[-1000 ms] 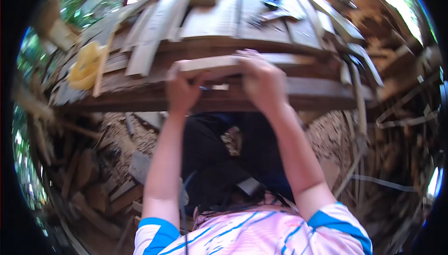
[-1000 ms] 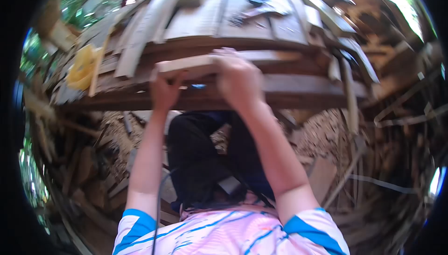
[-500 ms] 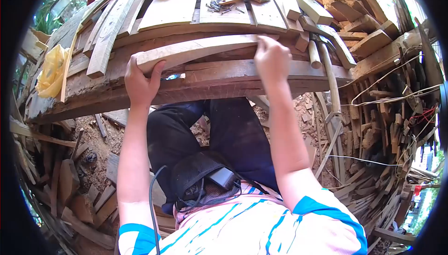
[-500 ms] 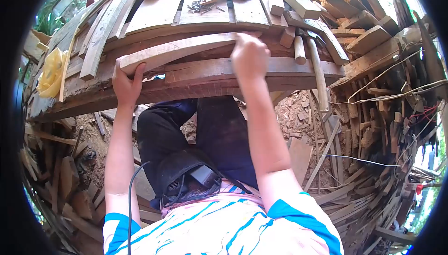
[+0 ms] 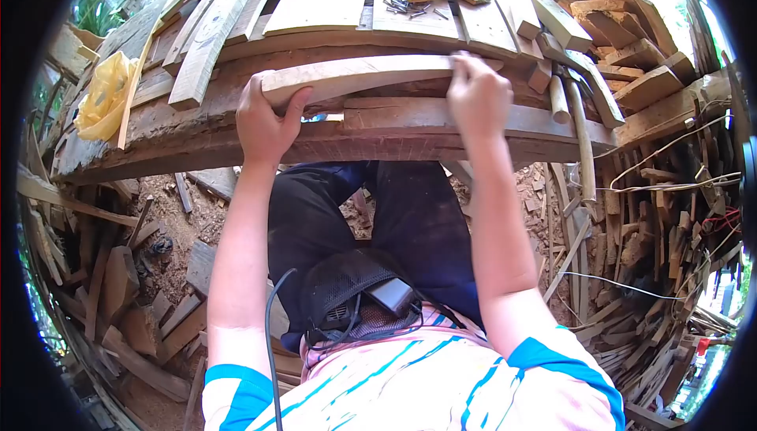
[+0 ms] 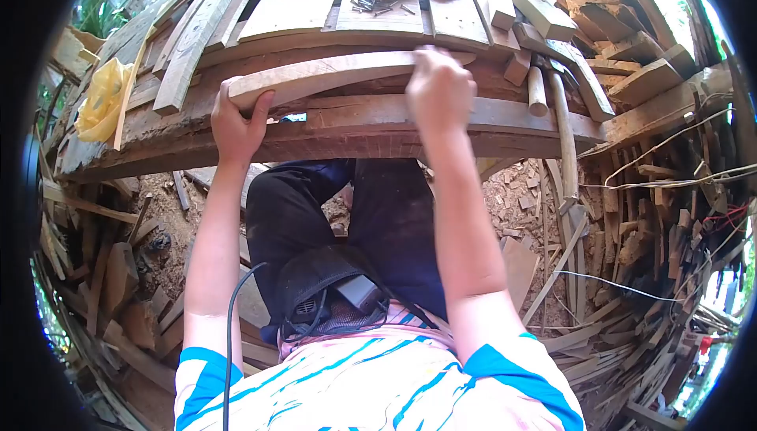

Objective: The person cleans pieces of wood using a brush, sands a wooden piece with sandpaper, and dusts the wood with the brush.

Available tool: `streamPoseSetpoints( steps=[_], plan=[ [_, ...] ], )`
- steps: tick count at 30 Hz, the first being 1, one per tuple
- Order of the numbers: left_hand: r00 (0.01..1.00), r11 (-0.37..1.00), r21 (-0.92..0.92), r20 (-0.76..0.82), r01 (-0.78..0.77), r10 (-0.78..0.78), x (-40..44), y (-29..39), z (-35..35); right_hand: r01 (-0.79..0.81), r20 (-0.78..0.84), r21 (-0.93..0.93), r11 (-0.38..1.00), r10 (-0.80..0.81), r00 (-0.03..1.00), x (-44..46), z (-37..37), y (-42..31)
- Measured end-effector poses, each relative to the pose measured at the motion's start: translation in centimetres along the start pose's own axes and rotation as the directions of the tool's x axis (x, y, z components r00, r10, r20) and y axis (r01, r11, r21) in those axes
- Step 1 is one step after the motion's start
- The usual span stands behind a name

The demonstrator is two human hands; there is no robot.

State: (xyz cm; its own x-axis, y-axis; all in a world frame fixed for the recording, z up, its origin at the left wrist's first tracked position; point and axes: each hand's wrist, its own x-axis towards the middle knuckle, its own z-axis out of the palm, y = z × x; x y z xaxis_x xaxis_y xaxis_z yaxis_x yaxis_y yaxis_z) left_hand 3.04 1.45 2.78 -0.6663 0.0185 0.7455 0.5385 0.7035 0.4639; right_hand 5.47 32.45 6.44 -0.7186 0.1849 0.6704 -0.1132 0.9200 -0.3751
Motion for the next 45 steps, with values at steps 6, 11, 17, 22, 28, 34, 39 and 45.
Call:
streamPoseSetpoints(
  steps=[6,11,17,22,28,34,39,45],
  plan=[
    [0.999,0.998,0.062,-0.037,-0.006,0.008,-0.2,-0.5,0.0,0.284,0.020,0.405,0.869,-0.319,0.948,-1.3,2.6,-8.2],
    [0.997,0.990,0.126,-0.031,-0.069,0.074,0.0,-0.1,0.0,0.049,0.117,0.316,0.947,-0.090,0.989,0.2,-0.8,-0.2],
    [0.998,0.993,0.115,-0.038,-0.037,0.042,0.0,0.0,0.1,0.054,0.135,0.416,0.908,-0.120,0.983,0.4,0.3,-1.6],
    [0.999,0.992,0.129,-0.033,0.013,-0.009,-0.3,0.0,0.1,0.309,0.129,0.613,0.727,-0.478,0.869,-0.5,2.8,-12.1],
    [0.999,0.996,0.095,0.045,0.001,-0.005,-0.1,0.3,-0.1,0.034,0.364,0.613,0.789,-0.320,0.875,1.3,-0.2,-5.6],
    [0.999,0.998,0.058,0.018,0.036,-0.037,-0.1,0.4,-0.2,0.006,0.337,0.553,0.833,-0.230,0.913,1.5,-0.4,-4.3],
    [1.000,1.000,0.022,-0.010,-0.011,0.011,0.0,0.4,-0.4,0.184,0.263,0.709,0.680,-0.497,0.827,0.7,2.8,-13.1],
    [1.000,0.999,0.037,0.005,-0.011,0.011,0.1,0.5,-0.4,0.053,0.401,0.633,0.772,-0.385,0.831,1.7,0.2,-7.6]
  ],
)
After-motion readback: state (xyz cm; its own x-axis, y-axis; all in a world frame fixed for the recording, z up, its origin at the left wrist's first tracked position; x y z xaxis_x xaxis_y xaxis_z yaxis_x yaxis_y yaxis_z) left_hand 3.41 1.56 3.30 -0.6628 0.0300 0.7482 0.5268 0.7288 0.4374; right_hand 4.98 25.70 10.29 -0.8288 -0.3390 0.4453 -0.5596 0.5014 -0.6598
